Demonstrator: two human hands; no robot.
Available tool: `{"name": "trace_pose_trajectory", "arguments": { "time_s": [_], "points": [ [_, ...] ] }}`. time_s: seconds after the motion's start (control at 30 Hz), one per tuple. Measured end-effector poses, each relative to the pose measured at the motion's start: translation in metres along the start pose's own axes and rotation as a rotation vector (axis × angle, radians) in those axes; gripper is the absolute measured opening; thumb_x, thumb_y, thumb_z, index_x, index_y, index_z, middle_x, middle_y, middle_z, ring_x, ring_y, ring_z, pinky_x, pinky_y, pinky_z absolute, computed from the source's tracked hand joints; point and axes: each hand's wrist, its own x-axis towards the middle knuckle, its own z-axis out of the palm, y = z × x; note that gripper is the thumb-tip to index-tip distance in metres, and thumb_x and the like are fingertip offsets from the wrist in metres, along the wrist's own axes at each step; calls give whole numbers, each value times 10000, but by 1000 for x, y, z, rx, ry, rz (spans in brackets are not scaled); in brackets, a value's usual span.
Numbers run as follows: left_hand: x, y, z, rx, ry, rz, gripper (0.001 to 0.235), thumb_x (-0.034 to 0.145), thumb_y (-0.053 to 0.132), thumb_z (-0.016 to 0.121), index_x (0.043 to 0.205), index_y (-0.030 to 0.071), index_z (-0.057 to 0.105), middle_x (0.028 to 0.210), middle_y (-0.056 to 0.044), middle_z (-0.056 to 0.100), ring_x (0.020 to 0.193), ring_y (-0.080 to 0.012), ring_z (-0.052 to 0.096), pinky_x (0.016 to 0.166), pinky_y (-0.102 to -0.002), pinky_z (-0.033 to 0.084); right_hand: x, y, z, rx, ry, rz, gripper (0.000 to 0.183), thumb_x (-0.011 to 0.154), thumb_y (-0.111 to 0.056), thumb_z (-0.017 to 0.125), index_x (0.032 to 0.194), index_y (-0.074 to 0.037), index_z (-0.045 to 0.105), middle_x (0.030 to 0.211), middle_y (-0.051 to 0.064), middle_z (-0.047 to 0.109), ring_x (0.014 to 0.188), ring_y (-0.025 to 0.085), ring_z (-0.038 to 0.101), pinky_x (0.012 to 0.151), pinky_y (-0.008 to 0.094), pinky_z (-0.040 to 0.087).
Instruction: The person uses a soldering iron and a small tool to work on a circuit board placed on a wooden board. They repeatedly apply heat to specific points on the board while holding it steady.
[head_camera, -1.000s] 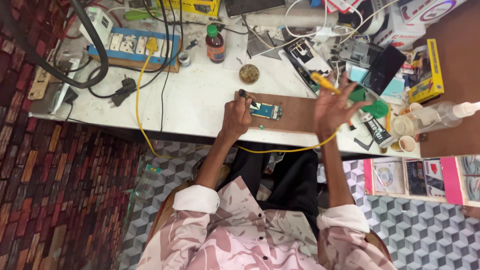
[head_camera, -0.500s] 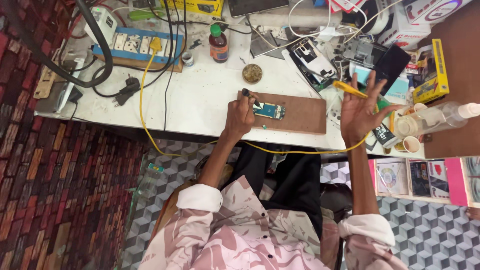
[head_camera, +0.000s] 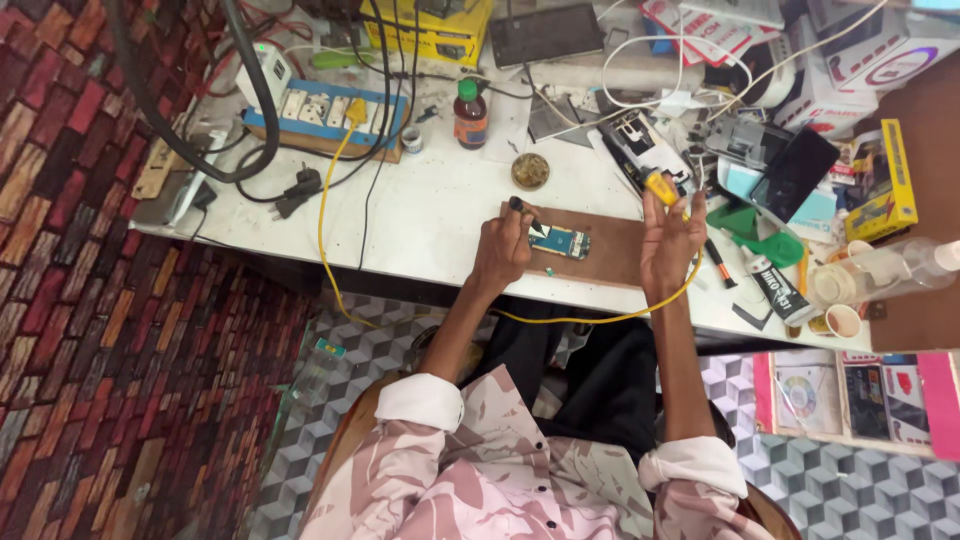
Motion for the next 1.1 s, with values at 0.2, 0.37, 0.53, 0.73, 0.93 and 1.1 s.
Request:
{"name": "trace_pose_trajectory", "arguments": {
  "time_s": [0.2, 0.37, 0.53, 0.73, 0.93, 1.1],
  "points": [
    [2, 0, 0, 119, 34, 174, 159, 1100, 91, 412, 1062, -6, 534, 834, -196, 643, 594, -358, 591, 522, -418, 451, 13, 2, 6, -148, 77, -50, 568, 1071, -196, 608, 1510, 38, 333, 1112, 230, 683, 1069, 354, 728, 1017, 451, 606],
    [0, 7, -3, -47, 5, -20, 176, 1042, 90, 432, 1066, 2, 583, 746, -194, 636, 615, -403, 635, 533, -471, 460, 5, 6, 0, -289, 28, -19, 421, 1072, -146, 659, 1414, 47, 508, 1023, 144, 699, 916, 222, 726, 925, 388, 647],
    [4, 13, -6, -2, 11, 20, 157, 1041, 77, 450, 1060, 2, 587, 782, -217, 620, 623, -423, 625, 548, -483, 454, 9, 2, 26, -623, -24, -32, 321, 944, -30, 743, 1234, 57, 633, 1011, 170, 744, 817, 197, 752, 778, 314, 646],
    [2, 12, -4, -12, 8, 2, 153, 1037, 72, 453, 1064, 2, 586, 778, -207, 634, 583, -392, 632, 517, -464, 454, 7, 1, 72, -823, -202, -66, 280, 957, -54, 782, 1169, 72, 651, 1048, 180, 760, 880, 148, 735, 744, 266, 615],
    [4, 10, -2, -26, 9, -93, 154, 1046, 79, 450, 1072, 6, 583, 660, -183, 616, 547, -362, 628, 508, -452, 450, -3, 5, 89, -875, -137, -118, 263, 949, -39, 788, 1125, 75, 630, 1048, 168, 758, 933, 171, 764, 745, 260, 638],
    [4, 5, 1, -24, 20, -134, 179, 1054, 106, 456, 1088, -2, 594, 662, -215, 621, 588, -399, 650, 529, -468, 456, -8, 4, 84, -881, -167, -128, 269, 947, -25, 782, 1148, 82, 639, 1069, 169, 750, 922, 184, 760, 766, 256, 631]
  ]
}}
